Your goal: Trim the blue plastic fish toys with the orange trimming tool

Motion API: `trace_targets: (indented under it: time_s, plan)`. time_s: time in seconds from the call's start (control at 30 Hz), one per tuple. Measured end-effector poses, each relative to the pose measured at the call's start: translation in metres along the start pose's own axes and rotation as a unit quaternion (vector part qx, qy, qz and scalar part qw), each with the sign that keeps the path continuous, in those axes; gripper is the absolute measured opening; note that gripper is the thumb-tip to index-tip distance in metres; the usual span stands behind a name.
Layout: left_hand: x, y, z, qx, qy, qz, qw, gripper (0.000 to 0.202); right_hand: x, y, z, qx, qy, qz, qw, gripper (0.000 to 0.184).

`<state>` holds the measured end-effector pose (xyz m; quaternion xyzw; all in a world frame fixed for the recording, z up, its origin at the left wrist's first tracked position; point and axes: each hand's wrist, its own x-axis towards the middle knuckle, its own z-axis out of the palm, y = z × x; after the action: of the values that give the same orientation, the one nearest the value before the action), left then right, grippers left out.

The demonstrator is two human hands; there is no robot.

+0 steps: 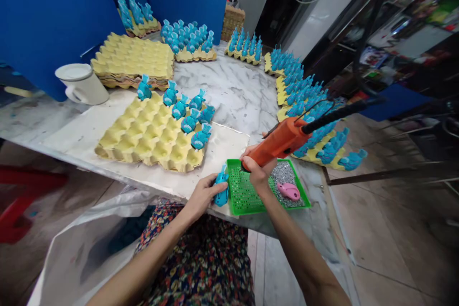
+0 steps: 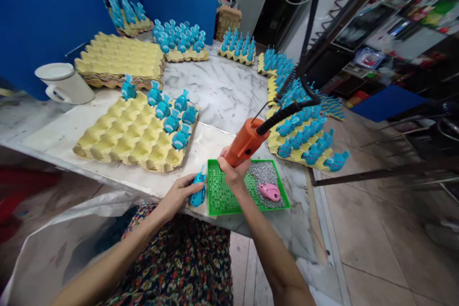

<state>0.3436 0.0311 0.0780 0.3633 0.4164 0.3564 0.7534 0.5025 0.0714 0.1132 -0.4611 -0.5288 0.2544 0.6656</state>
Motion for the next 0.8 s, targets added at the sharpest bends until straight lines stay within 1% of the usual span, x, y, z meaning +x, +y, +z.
trace_targets:
  time_s: [0.17, 0.27, 0.37, 0.43, 0.53, 0.67, 0.8]
  plan:
    - [0.005, -0.01, 0.001, -0.005, 0.005, 0.016, 1.0, 0.04, 0.003, -0.018, 0.004, 0.023, 0.04, -0.035, 0.998, 0.005]
    - [0.005, -0.012, 0.001, 0.005, 0.015, 0.035, 0.999, 0.037, -0.003, -0.027, 0.011, 0.066, 0.007, -0.031, 0.997, 0.002]
    - [0.005, -0.011, 0.001, 0.025, 0.026, 0.043, 0.998, 0.034, -0.012, -0.034, 0.02, 0.111, -0.055, -0.025, 0.992, 0.009]
    - [0.005, -0.01, 0.001, 0.035, 0.029, 0.046, 0.998, 0.032, -0.016, -0.036, 0.024, 0.127, -0.078, -0.028, 0.988, 0.008]
    - [0.005, -0.011, 0.001, 0.049, 0.03, 0.051, 0.997, 0.03, -0.019, -0.035, 0.027, 0.133, -0.088, -0.029, 0.987, 0.005]
    - [0.007, -0.012, 0.001, 0.047, 0.027, 0.058, 0.997, 0.027, -0.022, -0.026, 0.029, 0.119, -0.094, -0.01, 0.988, 0.007]
    - [0.008, -0.01, 0.002, 0.053, 0.045, 0.034, 0.997, 0.027, -0.026, -0.017, 0.033, 0.12, -0.084, -0.002, 0.989, 0.015]
